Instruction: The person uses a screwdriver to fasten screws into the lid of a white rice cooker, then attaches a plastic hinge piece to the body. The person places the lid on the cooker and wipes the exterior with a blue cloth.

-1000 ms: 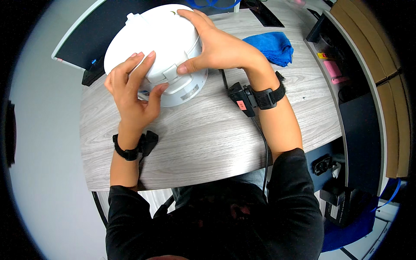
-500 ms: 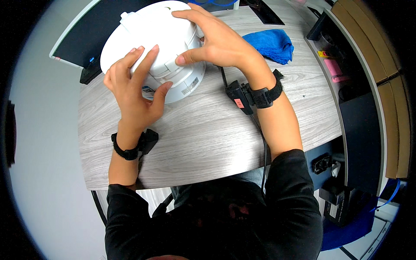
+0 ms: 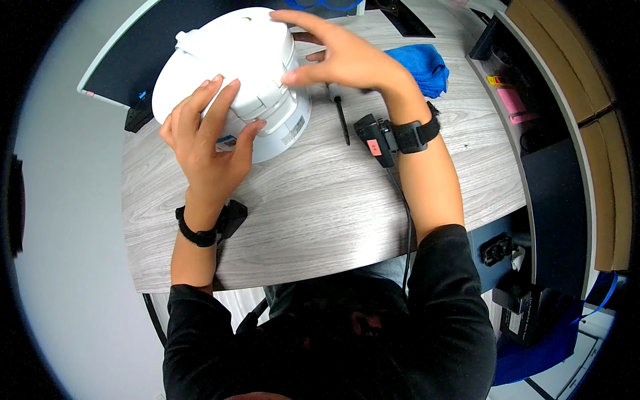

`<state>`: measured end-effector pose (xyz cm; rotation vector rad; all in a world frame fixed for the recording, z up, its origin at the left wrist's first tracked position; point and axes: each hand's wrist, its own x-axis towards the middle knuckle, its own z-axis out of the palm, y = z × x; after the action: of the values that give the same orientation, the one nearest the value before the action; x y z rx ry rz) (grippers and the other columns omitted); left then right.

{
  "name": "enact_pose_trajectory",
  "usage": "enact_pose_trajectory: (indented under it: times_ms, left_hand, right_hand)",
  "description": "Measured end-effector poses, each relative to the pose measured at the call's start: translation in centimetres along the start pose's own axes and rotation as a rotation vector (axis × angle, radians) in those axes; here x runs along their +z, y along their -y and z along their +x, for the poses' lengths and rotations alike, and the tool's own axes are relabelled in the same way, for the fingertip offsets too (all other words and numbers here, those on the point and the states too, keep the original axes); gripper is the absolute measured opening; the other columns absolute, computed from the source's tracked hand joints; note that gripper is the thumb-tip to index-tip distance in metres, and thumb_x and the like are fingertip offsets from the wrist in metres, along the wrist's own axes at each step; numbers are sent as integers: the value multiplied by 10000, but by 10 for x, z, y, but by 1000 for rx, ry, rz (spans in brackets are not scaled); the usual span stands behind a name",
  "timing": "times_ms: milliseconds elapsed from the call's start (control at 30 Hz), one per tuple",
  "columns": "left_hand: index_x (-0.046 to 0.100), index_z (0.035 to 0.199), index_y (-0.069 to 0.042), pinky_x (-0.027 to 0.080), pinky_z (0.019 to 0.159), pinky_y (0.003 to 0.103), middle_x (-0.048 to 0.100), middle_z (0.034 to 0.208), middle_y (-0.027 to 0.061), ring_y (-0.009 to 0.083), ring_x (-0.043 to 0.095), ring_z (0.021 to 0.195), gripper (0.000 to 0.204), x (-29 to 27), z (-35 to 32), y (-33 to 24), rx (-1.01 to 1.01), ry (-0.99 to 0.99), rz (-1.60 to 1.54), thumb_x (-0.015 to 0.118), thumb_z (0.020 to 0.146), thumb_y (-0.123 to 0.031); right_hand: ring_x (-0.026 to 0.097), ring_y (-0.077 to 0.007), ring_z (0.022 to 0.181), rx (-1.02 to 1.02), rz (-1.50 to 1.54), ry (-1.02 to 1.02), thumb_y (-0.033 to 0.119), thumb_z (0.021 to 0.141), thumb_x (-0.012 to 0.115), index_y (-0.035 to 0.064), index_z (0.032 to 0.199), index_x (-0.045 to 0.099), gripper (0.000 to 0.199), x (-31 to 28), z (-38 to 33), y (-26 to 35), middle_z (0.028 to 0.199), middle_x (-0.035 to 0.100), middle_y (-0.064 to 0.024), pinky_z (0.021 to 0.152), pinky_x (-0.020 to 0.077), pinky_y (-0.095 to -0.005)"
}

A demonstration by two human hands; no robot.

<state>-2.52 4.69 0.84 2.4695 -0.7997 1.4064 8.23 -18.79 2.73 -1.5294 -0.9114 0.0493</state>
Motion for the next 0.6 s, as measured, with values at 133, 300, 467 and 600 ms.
enact_pose_trajectory:
  times_ms: [133,300,467,600]
  left_hand:
    - [711,1271,-117,306,1017,343,675,1328,65,207,573,1254,616,0,4,-4,-5,-14,-4,909,700,-237]
    - [717,1258,-160,286,989,380,658,1329,68,227,587,1226,579,10,3,-7,-15,-40,-7,889,721,-290]
    - [699,1281,-153,280,999,389,630,1349,77,245,568,1248,585,17,1,-15,-40,-53,45,876,747,-317]
    - [666,1318,-146,276,1012,413,593,1374,99,275,544,1266,605,22,5,-29,-86,-32,73,862,769,-310]
  right_hand:
    - [668,-353,1127,177,-319,-178,414,830,792,50,1429,551,742,-26,-2,-34,1248,676,-210,942,537,-465]
    - [730,-328,922,433,-905,-223,289,810,790,45,1312,652,575,-18,1,-81,1027,749,-186,847,566,-402]
    - [682,-385,1122,660,-1040,-146,329,811,782,76,1466,505,754,2,6,-86,1170,715,-242,940,547,-456]
    - [685,-391,1107,733,-988,-36,302,787,781,76,1516,446,834,1,7,-103,1190,706,-248,936,549,-452]
